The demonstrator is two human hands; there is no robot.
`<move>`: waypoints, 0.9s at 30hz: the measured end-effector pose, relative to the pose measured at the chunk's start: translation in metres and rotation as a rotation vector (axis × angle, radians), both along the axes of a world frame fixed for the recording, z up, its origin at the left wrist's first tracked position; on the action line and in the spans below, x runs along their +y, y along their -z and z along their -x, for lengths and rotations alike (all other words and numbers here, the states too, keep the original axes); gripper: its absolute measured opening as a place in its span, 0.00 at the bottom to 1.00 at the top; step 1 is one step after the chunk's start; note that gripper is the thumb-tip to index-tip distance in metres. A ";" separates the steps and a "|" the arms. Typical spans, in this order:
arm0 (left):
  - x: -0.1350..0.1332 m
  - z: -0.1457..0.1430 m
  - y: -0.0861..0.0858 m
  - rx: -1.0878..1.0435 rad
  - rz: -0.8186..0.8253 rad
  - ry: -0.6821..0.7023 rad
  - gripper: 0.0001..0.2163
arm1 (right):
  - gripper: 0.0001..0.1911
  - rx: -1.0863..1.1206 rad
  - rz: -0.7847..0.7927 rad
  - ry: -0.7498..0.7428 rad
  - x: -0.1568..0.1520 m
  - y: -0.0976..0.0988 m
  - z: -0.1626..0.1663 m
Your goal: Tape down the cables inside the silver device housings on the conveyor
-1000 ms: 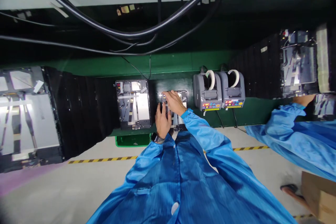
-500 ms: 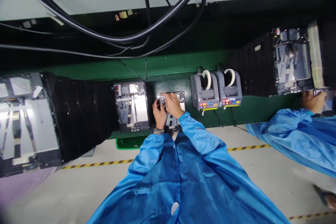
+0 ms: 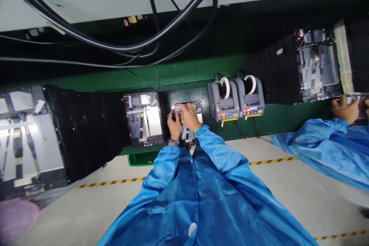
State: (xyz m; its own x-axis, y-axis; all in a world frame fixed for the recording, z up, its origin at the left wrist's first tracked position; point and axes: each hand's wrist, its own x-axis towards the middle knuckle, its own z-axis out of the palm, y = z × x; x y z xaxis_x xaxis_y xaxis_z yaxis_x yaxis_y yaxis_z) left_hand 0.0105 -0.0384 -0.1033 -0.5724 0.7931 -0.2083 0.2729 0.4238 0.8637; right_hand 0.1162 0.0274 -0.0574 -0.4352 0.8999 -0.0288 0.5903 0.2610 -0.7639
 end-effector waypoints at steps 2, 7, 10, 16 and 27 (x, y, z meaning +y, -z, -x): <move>0.001 0.001 0.000 -0.009 0.002 0.003 0.19 | 0.24 0.037 0.014 0.041 -0.004 -0.006 -0.001; 0.001 0.004 0.001 -0.041 0.005 0.016 0.20 | 0.18 0.324 0.229 0.287 -0.027 -0.017 0.000; 0.001 0.005 -0.001 -0.057 0.010 0.025 0.20 | 0.18 0.655 0.639 0.439 -0.048 -0.020 0.003; 0.001 0.006 -0.014 -0.066 -0.065 0.093 0.25 | 0.25 1.038 1.130 0.564 -0.064 -0.018 0.005; 0.002 0.005 -0.022 -0.010 -0.046 0.189 0.25 | 0.22 1.113 1.251 0.557 -0.056 -0.006 -0.002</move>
State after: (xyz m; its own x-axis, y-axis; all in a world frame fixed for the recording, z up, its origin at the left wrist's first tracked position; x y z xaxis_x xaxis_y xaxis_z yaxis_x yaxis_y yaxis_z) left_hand 0.0050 -0.0367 -0.0812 -0.4103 0.8951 -0.1746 0.3348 0.3260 0.8841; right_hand 0.1180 -0.0289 -0.0510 -0.4039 0.6071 -0.6844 -0.4945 -0.7743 -0.3950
